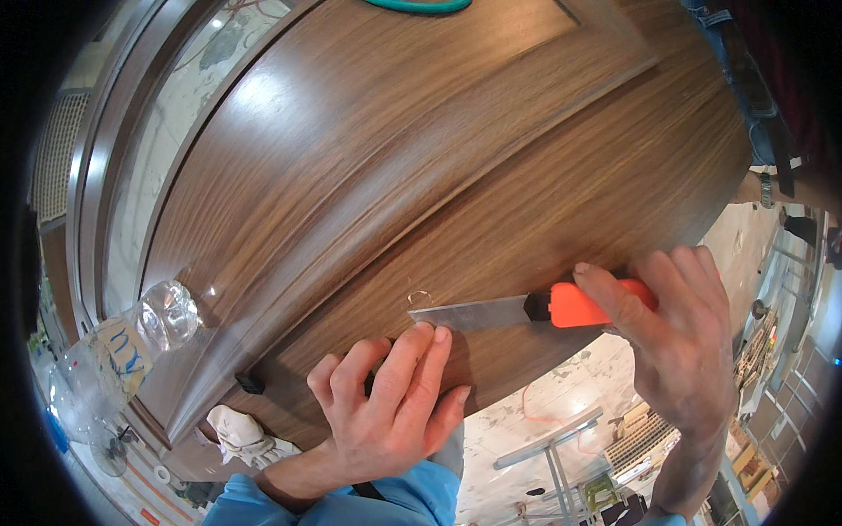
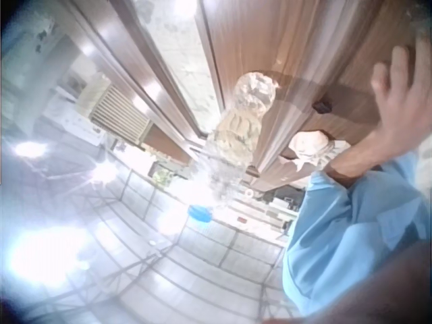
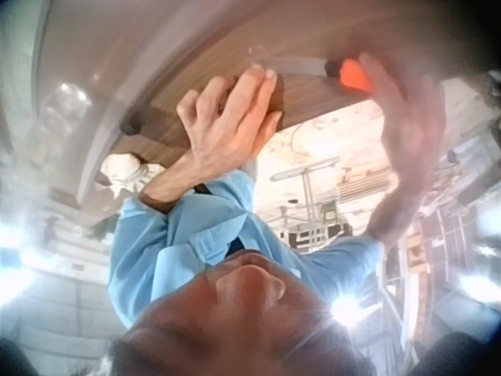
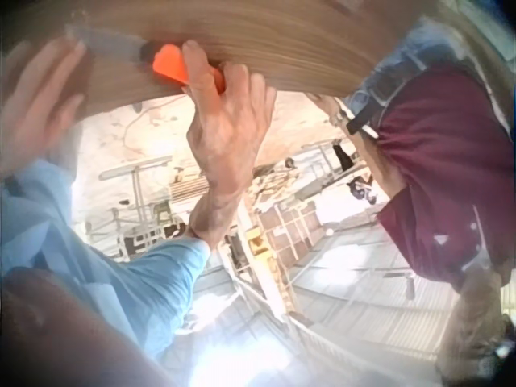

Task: The person uses a utility knife to scrape and remove a small imperfection on a wooden door panel. They repeatedly scrape the same spot, occasionally wiping the area with a cloth. A second person is present and also uses a utility knife on the door.

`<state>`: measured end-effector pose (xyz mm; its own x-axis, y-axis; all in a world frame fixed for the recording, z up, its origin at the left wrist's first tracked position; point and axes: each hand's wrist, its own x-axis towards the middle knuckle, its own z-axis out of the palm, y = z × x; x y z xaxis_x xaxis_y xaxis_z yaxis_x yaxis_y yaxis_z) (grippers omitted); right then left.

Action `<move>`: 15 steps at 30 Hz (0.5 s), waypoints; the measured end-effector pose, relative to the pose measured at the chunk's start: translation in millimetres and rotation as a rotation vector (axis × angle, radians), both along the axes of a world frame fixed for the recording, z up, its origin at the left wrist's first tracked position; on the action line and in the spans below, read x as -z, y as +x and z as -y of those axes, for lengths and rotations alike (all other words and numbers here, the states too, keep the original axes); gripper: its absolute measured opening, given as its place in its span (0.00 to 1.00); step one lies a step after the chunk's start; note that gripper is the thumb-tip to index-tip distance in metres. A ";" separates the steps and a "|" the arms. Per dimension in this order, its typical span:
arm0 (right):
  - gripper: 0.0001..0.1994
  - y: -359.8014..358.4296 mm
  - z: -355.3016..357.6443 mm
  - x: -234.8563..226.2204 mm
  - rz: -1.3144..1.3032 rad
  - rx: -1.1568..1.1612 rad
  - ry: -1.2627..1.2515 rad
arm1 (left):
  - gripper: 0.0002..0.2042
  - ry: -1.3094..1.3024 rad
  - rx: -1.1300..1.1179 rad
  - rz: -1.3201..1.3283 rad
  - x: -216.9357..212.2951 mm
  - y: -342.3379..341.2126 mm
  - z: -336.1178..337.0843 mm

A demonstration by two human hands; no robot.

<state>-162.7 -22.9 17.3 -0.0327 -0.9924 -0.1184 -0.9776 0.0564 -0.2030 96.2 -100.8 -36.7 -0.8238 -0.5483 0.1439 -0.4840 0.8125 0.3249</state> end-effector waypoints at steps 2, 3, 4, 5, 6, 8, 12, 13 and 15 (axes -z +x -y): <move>0.21 1.4 5.7 1.5 0.001 -0.007 -0.006 | 0.22 0.009 0.001 0.013 0.8 4.3 1.0; 0.21 3.5 8.7 2.3 0.007 -0.014 -0.014 | 0.22 0.008 -0.027 0.002 0.9 7.4 1.6; 0.21 6.5 11.4 1.9 0.022 -0.019 0.002 | 0.22 0.008 -0.041 -0.001 2.0 10.9 3.3; 0.21 7.9 14.4 1.6 0.035 -0.026 0.016 | 0.22 0.006 -0.059 -0.006 2.5 13.8 3.8; 0.21 9.8 17.6 2.7 0.049 -0.031 0.042 | 0.22 0.001 -0.079 -0.011 3.3 16.1 3.7; 0.22 10.7 22.7 4.5 0.068 -0.073 0.041 | 0.22 -0.019 -0.127 -0.015 3.3 18.5 1.3; 0.23 4.5 26.5 6.1 0.054 -0.107 0.016 | 0.23 -0.042 -0.148 0.016 3.3 16.1 -6.5; 0.24 3.8 25.8 7.0 0.065 -0.115 0.032 | 0.23 -0.040 -0.155 0.023 3.4 15.5 -7.8; 0.25 2.1 25.1 8.6 0.065 -0.128 0.063 | 0.23 -0.044 -0.168 0.025 4.5 15.2 -8.2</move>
